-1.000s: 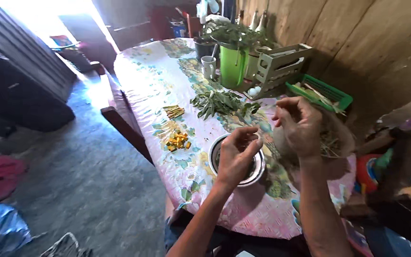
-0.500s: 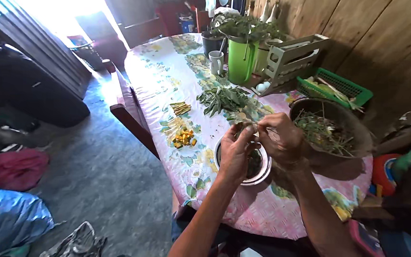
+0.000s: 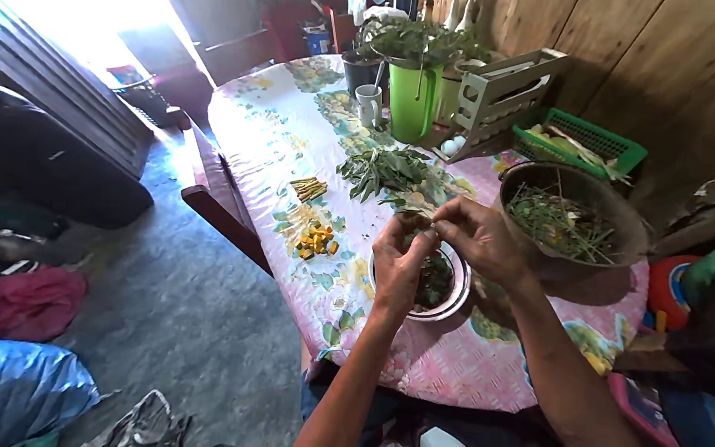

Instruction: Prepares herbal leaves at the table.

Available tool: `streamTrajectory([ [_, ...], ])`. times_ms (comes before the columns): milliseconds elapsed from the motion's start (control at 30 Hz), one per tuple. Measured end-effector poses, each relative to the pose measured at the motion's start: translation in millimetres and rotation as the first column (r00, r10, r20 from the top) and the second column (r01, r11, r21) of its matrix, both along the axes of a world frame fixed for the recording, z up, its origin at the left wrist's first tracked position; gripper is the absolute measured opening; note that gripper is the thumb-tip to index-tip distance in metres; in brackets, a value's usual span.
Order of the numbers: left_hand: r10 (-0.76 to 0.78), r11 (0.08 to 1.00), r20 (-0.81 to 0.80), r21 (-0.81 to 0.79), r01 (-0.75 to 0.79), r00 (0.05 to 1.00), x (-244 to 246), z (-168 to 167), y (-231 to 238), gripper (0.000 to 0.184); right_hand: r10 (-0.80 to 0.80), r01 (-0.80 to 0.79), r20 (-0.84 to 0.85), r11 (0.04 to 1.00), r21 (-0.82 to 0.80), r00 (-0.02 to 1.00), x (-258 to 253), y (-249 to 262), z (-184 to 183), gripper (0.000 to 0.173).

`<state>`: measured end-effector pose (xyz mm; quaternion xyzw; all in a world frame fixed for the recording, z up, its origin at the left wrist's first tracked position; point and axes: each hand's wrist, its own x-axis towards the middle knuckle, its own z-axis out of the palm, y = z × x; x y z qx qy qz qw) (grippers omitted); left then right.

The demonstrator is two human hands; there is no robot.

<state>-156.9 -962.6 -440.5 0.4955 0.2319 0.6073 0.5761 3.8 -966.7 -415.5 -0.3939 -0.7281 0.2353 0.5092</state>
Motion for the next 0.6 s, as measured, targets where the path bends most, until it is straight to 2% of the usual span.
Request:
streamTrajectory([
  [100, 0.125, 0.988, -0.100, 0.100, -0.115, 0.987, 2, 3, -2, 0.017, -0.052, 0.048, 0.083, 0.998, 0.050, 0.995, -2, 2, -2, 0.013],
  [200, 0.195, 0.973, -0.158, 0.156, -0.170, 0.968, 2, 5, -2, 0.011, -0.137, 0.100, 0.179, 0.974, 0.202, 0.974, -5, 5, -4, 0.014],
  [400, 0.177, 0.969, -0.228, 0.211, -0.129, 0.957, -4, 6, 0, 0.008, -0.227, 0.122, 0.242, 0.916, 0.381, 0.943, -8, 5, -4, 0.013],
  [500, 0.197, 0.956, -0.283, 0.269, -0.120, 0.939, -6, 4, 2, 0.009, -0.242, 0.120, 0.265, 0.906, 0.406, 0.933, -8, 5, -6, 0.013],
  [600, 0.158, 0.963, -0.280, 0.254, -0.085, 0.947, -9, 5, 4, 0.009, -0.238, 0.108, 0.281, 0.906, 0.410, 0.930, -9, 6, -7, 0.012],
])
